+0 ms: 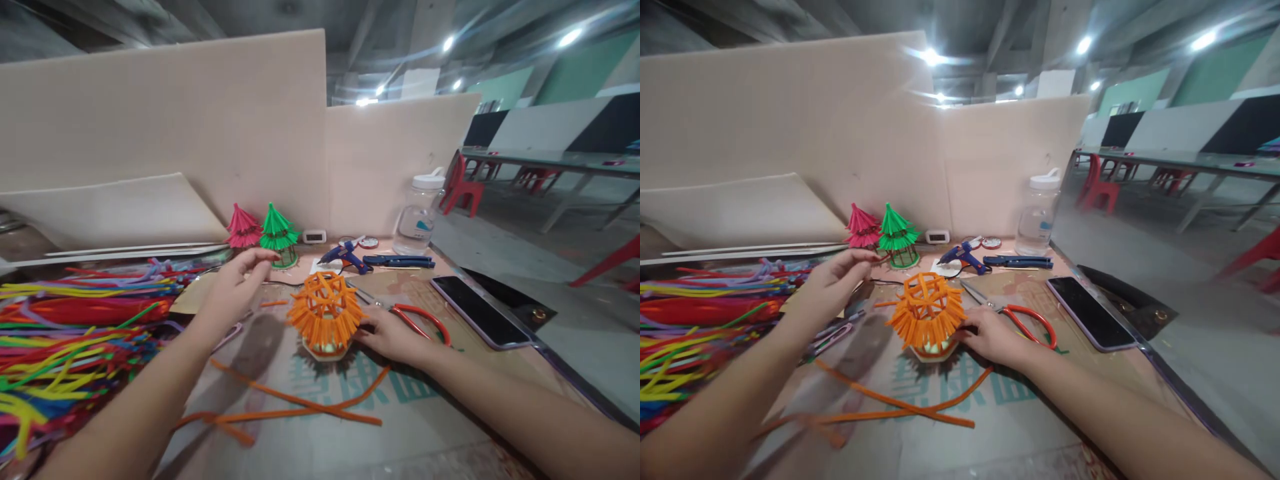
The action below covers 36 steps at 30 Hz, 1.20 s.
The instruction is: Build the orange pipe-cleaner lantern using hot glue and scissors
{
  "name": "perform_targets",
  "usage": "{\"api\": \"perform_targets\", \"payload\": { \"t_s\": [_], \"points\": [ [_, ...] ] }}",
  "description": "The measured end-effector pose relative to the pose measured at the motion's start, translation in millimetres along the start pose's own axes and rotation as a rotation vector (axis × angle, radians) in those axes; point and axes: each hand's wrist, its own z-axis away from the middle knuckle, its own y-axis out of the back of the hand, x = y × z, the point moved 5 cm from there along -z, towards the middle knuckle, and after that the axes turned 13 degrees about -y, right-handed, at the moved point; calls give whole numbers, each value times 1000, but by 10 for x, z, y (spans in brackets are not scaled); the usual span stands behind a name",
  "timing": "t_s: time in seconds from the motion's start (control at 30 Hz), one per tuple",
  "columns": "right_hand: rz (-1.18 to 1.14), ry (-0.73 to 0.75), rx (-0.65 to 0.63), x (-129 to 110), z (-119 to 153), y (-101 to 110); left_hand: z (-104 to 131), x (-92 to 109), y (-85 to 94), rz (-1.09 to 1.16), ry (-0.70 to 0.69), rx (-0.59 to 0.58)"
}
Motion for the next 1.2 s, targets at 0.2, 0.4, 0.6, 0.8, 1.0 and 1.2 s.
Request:
{"api": "perform_targets", "payload": {
  "t_s": [0.2,0.4,0.6,0.8,1.0,1.2],
  "points": [
    [13,14,-10,-2,1,-10,-150,843,-132,-179,-497,-244],
    [-4,28,-15,-7,0,-9,3,934,-275,-291,-615,-350],
    [-13,39,-13,-26,6,1,54,917,-320,-354,-669,-378],
    [-2,44,-5,-32,12,5,69,907,-358,-359,-699,-378],
    [16,38,-2,-27,10,6,67,893,-366,-348,-684,-383],
    [28,44,3,-44,14,13,45,938,-293,-300,-668,-361]
  ]
}}
